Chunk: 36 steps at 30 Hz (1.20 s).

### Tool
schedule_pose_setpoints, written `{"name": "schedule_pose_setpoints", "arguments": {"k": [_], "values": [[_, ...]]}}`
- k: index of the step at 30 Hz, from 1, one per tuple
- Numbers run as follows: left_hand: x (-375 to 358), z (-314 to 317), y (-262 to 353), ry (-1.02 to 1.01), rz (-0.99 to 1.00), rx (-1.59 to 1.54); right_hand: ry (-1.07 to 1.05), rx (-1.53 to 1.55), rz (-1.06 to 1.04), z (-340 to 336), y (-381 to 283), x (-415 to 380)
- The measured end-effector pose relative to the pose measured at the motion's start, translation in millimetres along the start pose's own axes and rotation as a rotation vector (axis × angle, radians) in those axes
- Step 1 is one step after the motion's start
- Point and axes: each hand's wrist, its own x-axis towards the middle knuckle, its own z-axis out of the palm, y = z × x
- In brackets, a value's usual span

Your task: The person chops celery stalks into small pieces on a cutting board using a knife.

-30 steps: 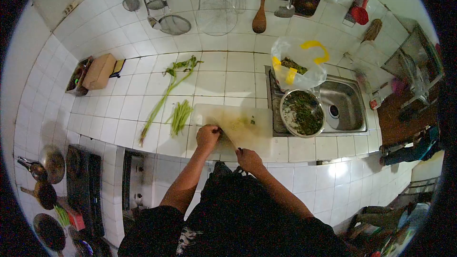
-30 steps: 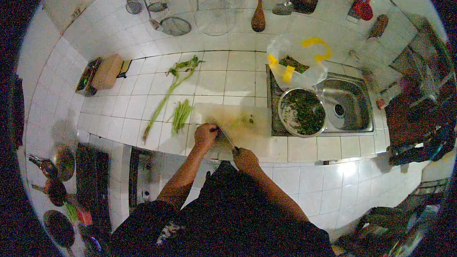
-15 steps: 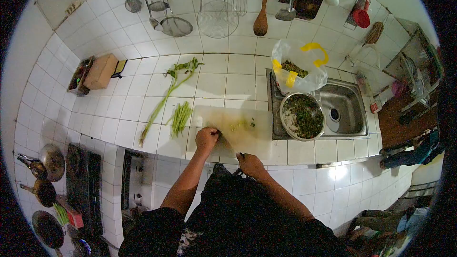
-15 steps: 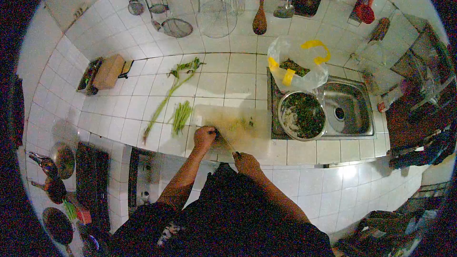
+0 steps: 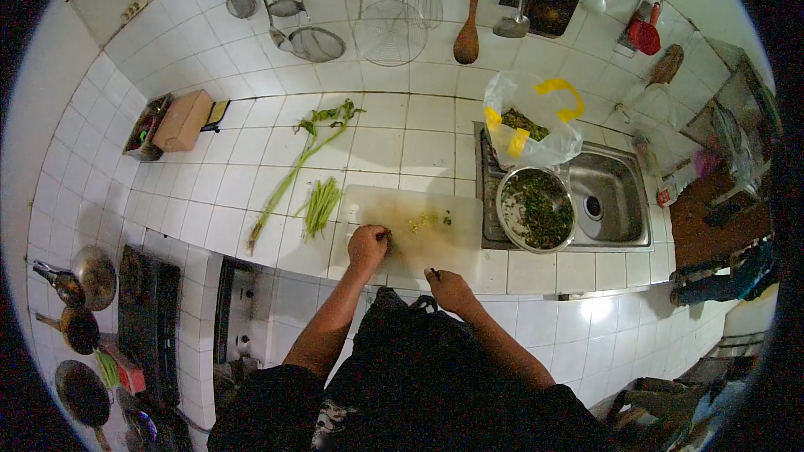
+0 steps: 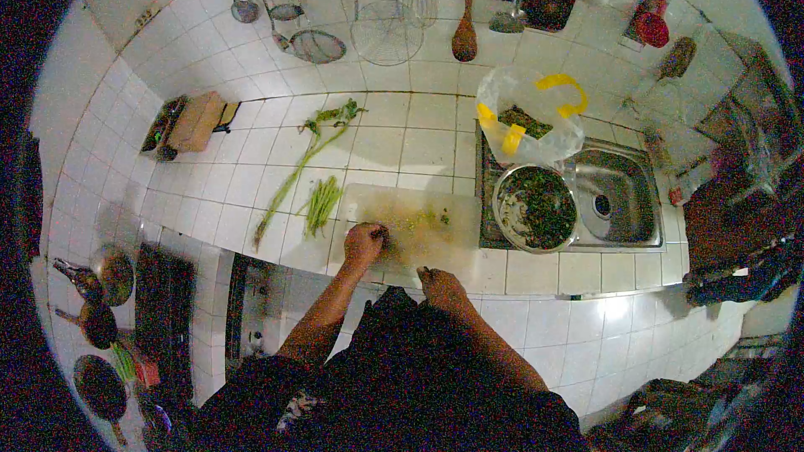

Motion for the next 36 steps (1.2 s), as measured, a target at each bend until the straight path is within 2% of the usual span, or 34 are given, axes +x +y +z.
{"name": "schedule_pose_setpoints", "arguments": {"k": [1, 2, 4, 5, 7, 9, 12, 14, 17, 20, 22, 24, 26, 31, 33, 34, 36], "values": [[0.5, 2.4, -1.1, 0.015, -0.019, 0.014, 0.028, -0.028, -0.113, 0.4, -4.5, -3.1], [1.1, 3.7, -2.8, 0.028, -0.037, 0.029, 0.027, -0.027, -0.116, 6.1, -2.2, 0.4], [2.2, -1.8, -2.0, 0.029, -0.014, 0.003, -0.071, 0.009, 0.123, 16.8, 2.3, 8.8], [2.4, -4.6, -1.8, 0.028, 0.009, -0.026, -0.071, 0.012, 0.123, 20.9, 7.0, 8.6], [2.7, 1.6, -10.5, 0.044, 0.024, -0.048, -0.031, -0.014, -0.004, 20.8, 7.8, 5.8], [3.2, 1.7, -12.6, 0.056, 0.039, -0.075, -0.044, 0.008, 0.037, 18.8, 2.2, 8.4], [4.6, -2.6, -7.8, -0.049, 0.032, 0.032, -0.047, 0.01, 0.085, 18.2, -6.9, 18.4], [8.2, -2.2, -9.2, -0.084, -0.034, 0.009, -0.034, -0.012, 0.077, 19.0, -5.0, 26.0], [5.3, 7.2, -20.9, -0.023, 0.054, 0.088, 0.012, -0.009, 0.075, 20.0, 5.6, 27.7], [4.7, 2.3, -3.3, -0.027, 0.026, 0.065, 0.089, -0.019, 0.079, 8.5, 18.7, 18.0], [5.8, 3.3, 13.0, -0.015, 0.025, 0.085, -0.016, 0.012, 0.143, -4.6, 18.2, 8.5], [9.3, 10.5, 24.4, 0.004, 0.024, 0.11, -0.001, 0.039, 0.174, -7.7, 23.9, -0.1], [16.4, 24.6, 23.0, 0.019, 0.11, -0.02, 0.011, 0.069, 0.189, -7.2, 26.4, -4.9], [17.2, 12.5, 40.7, 0.014, 0.117, -0.036, 0.096, 0.178, 0.226, -3.5, 20.8, -18.1], [15.2, 0.7, 39.8, -0.108, -0.034, -0.143, 0.09, 0.262, 0.233, -1.2, 15.3, -19.8], [14.3, 3.6, 30.0, -0.119, -0.024, -0.139, 0.071, 0.242, 0.198, 2.9, 14.6, -17.4], [10.6, 9.1, 9.9, 0.0, 0.08, -0.11, 0.061, 0.236, 0.17, 15.5, 14.7, -8.8]]}}
